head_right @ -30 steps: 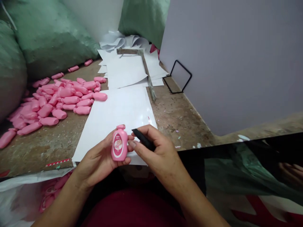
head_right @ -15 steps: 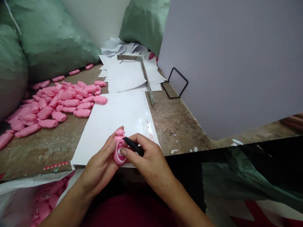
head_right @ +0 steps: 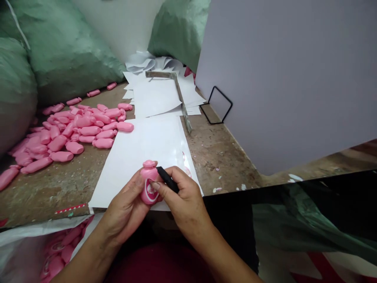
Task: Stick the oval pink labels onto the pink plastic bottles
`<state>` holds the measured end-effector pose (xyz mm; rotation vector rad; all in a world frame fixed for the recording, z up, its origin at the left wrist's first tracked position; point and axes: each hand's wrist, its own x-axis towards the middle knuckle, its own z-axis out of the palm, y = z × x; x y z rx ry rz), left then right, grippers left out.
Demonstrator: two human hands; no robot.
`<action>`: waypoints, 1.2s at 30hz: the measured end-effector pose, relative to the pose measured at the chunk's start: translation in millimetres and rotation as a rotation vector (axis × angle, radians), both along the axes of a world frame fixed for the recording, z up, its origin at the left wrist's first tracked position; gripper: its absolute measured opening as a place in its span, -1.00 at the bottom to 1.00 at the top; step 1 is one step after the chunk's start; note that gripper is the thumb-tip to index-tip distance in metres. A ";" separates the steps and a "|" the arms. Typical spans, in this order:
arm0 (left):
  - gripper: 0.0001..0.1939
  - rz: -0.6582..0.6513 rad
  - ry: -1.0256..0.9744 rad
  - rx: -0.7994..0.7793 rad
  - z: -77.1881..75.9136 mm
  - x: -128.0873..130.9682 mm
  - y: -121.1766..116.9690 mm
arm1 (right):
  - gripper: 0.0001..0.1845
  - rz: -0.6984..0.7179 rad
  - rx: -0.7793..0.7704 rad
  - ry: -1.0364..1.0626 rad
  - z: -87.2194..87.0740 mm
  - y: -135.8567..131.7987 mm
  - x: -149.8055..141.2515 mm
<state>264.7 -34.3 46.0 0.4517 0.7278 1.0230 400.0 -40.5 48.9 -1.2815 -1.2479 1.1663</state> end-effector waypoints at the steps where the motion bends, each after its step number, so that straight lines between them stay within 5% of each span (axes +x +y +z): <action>1: -0.67 -0.013 -0.016 -0.004 0.5 0.1 0.5 | -0.83 -0.005 -0.005 0.032 -1.2 -0.8 0.3; 7: -0.72 -0.047 -0.097 -0.002 4.3 -1.6 5.5 | -0.80 0.000 -0.035 0.267 -10.4 -4.4 -1.6; 13: -0.78 -0.063 -0.064 -0.004 4.7 -9.2 8.0 | -0.66 0.015 -0.172 0.584 3.9 6.3 6.8; 19: -0.77 -0.023 -0.060 -0.030 4.1 -6.1 7.3 | -0.74 0.112 -0.193 0.438 5.9 6.1 15.9; 25: -0.76 0.019 -0.033 -0.008 4.3 0.7 5.7 | -0.71 0.050 -0.148 0.176 2.8 2.7 9.3; 28: -0.75 0.020 -0.027 0.003 2.4 2.2 4.5 | -0.56 0.021 -0.156 0.182 2.7 2.6 5.7; 36: -0.75 0.041 -0.021 0.004 0.1 3.2 3.6 | -0.61 -0.057 -0.103 0.183 3.6 2.9 0.6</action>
